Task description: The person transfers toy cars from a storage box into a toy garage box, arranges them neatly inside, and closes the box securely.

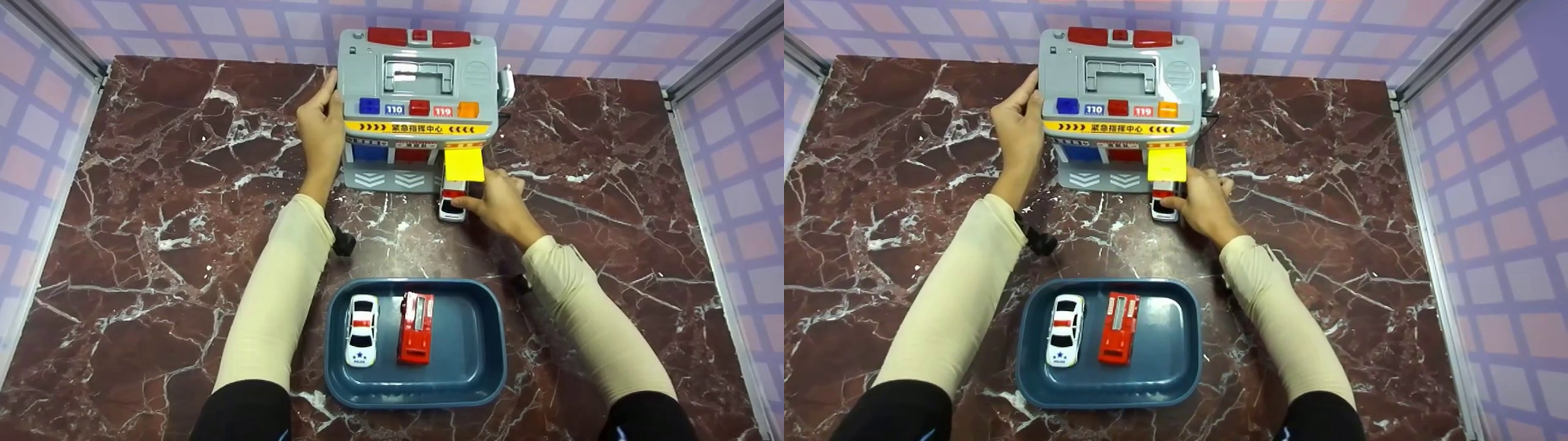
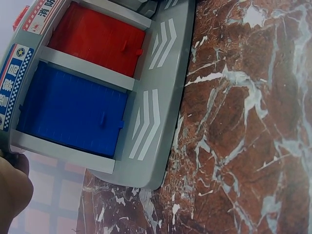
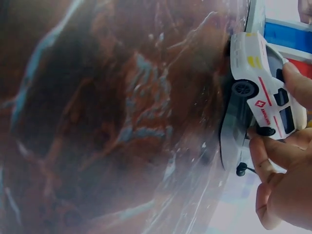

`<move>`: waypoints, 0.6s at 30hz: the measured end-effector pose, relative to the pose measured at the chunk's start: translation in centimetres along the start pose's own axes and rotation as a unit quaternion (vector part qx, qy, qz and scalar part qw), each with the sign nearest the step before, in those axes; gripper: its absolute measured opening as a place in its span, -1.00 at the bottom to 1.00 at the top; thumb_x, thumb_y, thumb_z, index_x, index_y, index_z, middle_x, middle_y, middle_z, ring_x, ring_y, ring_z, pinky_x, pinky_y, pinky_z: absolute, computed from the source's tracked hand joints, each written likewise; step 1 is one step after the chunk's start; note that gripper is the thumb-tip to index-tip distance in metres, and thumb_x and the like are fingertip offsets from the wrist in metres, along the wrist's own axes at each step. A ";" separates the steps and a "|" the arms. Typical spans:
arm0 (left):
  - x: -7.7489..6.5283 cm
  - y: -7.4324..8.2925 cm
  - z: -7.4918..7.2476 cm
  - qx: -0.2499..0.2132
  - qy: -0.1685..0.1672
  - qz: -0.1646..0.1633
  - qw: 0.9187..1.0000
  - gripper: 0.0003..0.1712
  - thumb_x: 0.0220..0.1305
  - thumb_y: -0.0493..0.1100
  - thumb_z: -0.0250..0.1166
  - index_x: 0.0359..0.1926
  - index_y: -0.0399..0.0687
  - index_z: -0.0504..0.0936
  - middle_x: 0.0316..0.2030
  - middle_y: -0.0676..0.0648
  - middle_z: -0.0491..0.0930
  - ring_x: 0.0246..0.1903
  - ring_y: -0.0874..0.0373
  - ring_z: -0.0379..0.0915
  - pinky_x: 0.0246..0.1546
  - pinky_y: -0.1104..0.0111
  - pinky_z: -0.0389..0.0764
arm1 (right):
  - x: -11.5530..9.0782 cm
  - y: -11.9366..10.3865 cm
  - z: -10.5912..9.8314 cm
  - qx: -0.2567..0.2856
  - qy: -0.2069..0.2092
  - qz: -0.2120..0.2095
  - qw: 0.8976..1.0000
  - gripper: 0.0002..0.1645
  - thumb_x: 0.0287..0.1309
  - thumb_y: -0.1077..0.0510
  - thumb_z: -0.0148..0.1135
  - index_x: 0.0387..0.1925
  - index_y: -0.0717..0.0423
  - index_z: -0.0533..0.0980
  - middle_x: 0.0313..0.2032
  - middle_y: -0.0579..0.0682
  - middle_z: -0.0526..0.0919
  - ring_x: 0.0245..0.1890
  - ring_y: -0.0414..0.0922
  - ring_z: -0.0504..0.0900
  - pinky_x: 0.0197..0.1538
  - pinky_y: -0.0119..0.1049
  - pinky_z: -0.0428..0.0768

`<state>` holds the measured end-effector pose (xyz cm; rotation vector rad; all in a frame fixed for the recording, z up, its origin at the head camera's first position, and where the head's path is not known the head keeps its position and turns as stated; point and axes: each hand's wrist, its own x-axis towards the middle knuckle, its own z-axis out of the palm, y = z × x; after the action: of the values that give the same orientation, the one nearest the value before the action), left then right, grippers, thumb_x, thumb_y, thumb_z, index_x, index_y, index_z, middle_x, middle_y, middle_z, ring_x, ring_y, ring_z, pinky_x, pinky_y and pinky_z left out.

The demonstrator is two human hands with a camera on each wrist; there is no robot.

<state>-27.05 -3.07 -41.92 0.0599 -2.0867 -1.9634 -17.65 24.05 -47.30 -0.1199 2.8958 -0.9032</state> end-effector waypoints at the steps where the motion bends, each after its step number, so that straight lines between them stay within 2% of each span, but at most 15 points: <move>1: 0.0 0.0 0.0 -0.001 -0.001 -0.001 1.000 -0.60 0.43 -0.45 0.10 0.25 -0.34 0.47 0.30 -0.20 0.44 0.39 0.09 0.30 0.31 0.66 0.26 | 0.0 -0.1 0.0 -0.004 0.000 0.002 1.000 -0.47 0.10 -0.01 0.49 0.01 0.19 0.56 -0.02 0.19 0.71 0.03 0.19 0.47 0.09 0.15 0.15; 9: 0.0 0.1 0.0 -0.006 -0.003 -0.010 1.000 -0.59 0.43 -0.45 0.10 0.26 -0.33 0.46 0.31 -0.18 0.43 0.40 0.12 0.29 0.30 0.67 0.26 | 0.0 -0.4 -0.1 -0.013 0.011 0.021 1.000 -0.43 0.08 -0.03 0.50 0.04 0.15 0.54 0.07 0.19 0.68 0.04 0.21 0.49 0.12 0.18 0.16; 18: 0.1 -0.1 0.1 -0.012 -0.003 -0.011 1.000 -0.59 0.43 -0.45 0.10 0.26 -0.32 0.46 0.31 -0.18 0.43 0.40 0.13 0.29 0.31 0.67 0.26 | 0.3 0.0 -0.2 0.002 0.004 0.039 0.999 -0.37 0.08 0.00 0.51 0.12 0.19 0.52 0.13 0.23 0.60 0.18 0.21 0.48 0.20 0.21 0.11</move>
<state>-27.22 -3.00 -41.97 0.0718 -2.0731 -2.0036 -17.94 24.12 -47.14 -0.0023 2.8845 -0.8980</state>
